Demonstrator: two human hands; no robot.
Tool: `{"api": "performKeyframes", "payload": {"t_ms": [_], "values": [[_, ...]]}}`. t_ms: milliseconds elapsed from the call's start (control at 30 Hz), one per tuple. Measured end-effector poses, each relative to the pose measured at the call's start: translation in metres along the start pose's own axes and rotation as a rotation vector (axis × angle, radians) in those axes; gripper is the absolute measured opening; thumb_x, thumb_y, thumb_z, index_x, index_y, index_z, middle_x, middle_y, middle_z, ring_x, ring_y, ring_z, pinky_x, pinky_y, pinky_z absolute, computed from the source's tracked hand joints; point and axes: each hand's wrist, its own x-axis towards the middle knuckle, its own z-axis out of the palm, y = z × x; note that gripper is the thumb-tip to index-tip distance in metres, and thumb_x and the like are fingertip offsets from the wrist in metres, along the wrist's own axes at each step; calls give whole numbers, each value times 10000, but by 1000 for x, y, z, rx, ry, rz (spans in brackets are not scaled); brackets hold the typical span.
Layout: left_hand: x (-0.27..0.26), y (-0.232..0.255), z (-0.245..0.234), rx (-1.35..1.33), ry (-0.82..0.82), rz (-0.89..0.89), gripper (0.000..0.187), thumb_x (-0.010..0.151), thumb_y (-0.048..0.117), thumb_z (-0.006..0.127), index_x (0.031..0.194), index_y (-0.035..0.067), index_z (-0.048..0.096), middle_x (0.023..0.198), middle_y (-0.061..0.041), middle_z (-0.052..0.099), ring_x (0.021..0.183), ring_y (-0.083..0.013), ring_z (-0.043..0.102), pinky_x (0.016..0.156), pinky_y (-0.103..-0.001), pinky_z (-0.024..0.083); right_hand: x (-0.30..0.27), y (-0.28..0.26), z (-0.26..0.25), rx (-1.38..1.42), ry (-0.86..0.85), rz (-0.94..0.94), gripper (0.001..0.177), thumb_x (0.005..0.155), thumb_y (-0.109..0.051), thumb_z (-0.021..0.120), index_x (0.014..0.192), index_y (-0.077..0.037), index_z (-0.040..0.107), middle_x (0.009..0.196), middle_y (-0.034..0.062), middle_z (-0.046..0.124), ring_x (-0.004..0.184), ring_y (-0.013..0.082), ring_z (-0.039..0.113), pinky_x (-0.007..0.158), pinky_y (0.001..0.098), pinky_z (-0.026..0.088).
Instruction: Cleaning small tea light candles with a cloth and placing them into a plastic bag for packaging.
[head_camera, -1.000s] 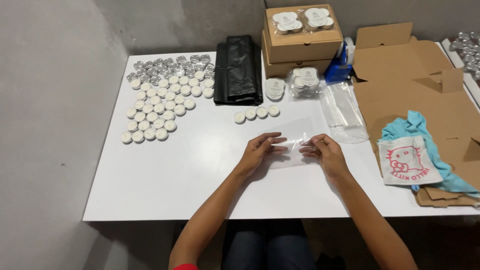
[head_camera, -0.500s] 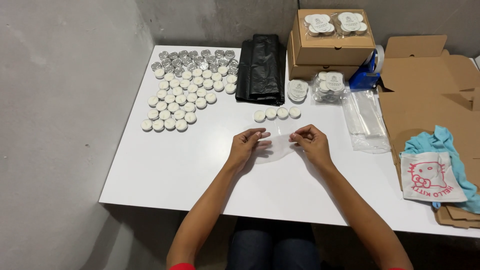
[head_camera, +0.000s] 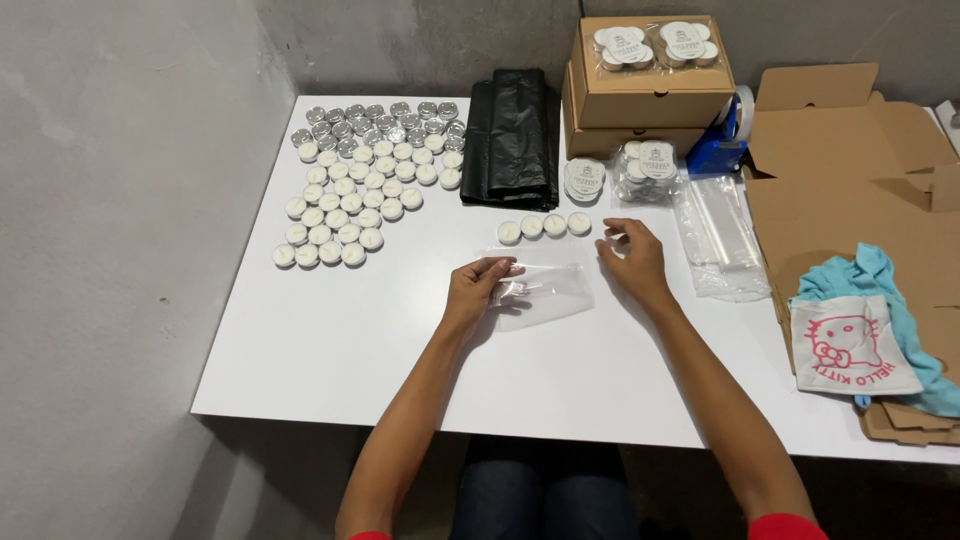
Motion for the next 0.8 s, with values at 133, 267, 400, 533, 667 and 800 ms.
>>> {"api": "performKeyframes", "payload": {"t_ms": [133,267,400,533,667,800], "values": [[-6,6,4,55,2,32,245,964,190,693,1120,5,729,1036,-191,773,778,-242,768,576,-386,664,11,-29,2,-277,-104,47,542,889,-370,766,1310,-47,655,1108,102,622,1146,281,571,1000,383,487],[-2,3,2,25,4,19,243,964,188,691,1119,5,727,1044,-192,769,782,-231,766,566,-379,659,12,-41,10,-420,-62,23,495,894,-446,718,1247,-100,697,1048,73,600,1085,273,535,976,413,449],[-1,-1,-1,10,-12,23,249,959,198,696,1117,8,727,1054,-198,767,794,-232,768,564,-386,657,12,-29,13,-188,25,3,315,862,-263,767,1076,-51,676,990,79,562,1020,278,558,885,385,469],[1,-1,-1,-21,-4,13,261,959,199,699,1122,-4,717,1055,-207,762,790,-246,773,554,-389,656,5,0,1,91,24,-22,371,842,-253,829,1115,-58,671,1043,100,619,977,243,635,800,323,501],[-9,12,7,13,-23,20,260,965,192,687,1125,-12,715,1037,-208,768,752,-223,757,527,-363,642,-10,-13,-20,346,-145,-35,427,780,-137,849,1157,-40,671,1157,106,658,1070,237,662,876,326,520],[-21,24,14,6,-50,-2,255,963,183,689,1131,-7,714,1005,-189,777,670,-168,727,474,-310,626,-12,-20,-24,471,-326,-54,465,763,-62,857,1196,-44,689,1283,128,669,1128,244,680,938,360,533]]}}
